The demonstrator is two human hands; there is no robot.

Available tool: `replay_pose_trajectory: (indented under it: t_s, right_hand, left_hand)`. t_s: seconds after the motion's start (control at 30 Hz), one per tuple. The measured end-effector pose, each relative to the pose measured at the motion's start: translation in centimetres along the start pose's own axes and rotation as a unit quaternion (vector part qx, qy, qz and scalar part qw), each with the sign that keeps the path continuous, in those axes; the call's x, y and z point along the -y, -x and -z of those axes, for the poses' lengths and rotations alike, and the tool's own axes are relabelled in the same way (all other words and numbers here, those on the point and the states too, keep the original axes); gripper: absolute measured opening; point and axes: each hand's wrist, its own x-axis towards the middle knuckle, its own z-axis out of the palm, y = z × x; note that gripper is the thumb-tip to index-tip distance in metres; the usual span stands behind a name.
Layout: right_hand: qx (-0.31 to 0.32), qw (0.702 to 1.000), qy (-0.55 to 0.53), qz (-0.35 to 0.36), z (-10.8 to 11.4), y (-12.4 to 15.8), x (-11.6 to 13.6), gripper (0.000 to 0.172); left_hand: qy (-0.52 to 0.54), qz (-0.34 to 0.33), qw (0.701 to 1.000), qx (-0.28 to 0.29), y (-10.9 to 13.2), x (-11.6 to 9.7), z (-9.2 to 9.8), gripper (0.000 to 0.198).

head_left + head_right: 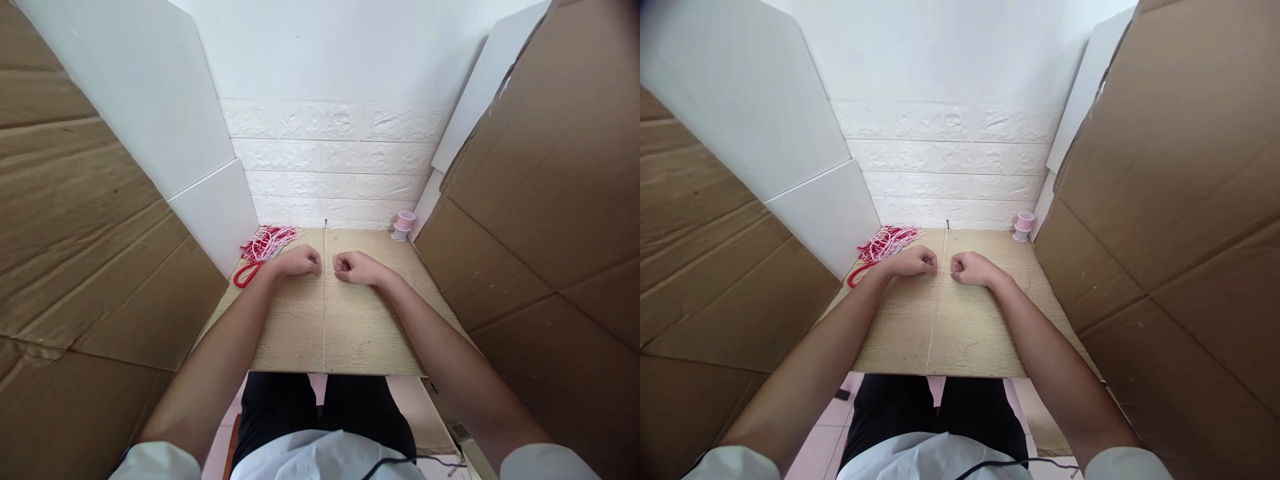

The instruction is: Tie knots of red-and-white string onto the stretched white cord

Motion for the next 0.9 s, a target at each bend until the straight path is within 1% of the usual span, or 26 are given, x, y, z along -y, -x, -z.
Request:
replay_pose_trajectory:
  t_s: [0.1, 0.2, 0.27, 0.4, 0.47, 0.73, 0.9]
  right_hand:
    - [0.021, 1.0, -0.018, -0.011, 0.3, 0.0, -0.3, 0.004]
    - [0.024, 1.0, -0.014, -0.012, 0.5, 0.1, -0.4, 0.003]
    - [0.012, 1.0, -0.004, -0.005, 0.4, 0.1, -0.2, 0.005]
    - [-0.03, 0.999, 0.015, 0.008, -0.2, 0.1, 0.2, 0.015]
    - [-0.042, 0.999, 0.021, 0.011, -0.5, 0.0, 0.4, 0.017]
    - [-0.047, 0.999, 0.001, 0.024, -1.2, -0.5, 0.2, 0.007]
    - [-0.057, 0.998, 0.0, 0.014, -1.3, -0.6, 0.3, 0.003]
  left_hand:
    - [-0.005, 0.003, 1.0, -0.001, 0.1, 0.0, 0.1, 0.016]
    - [-0.008, 0.009, 1.0, 0.001, 0.1, -0.1, 0.1, 0.015]
    - [-0.001, 0.008, 1.0, 0.003, 0.2, -0.2, 0.2, 0.017]
    - [0.005, -0.006, 1.0, -0.003, 0.1, -0.2, 0.1, 0.022]
    - [0.003, -0.012, 1.0, -0.004, 0.0, -0.2, 0.1, 0.024]
    - [0.012, -0.023, 1.0, 0.004, -0.2, 0.2, 0.0, 0.018]
    - [0.008, -0.022, 1.0, 0.013, -0.1, 0.0, 0.0, 0.017]
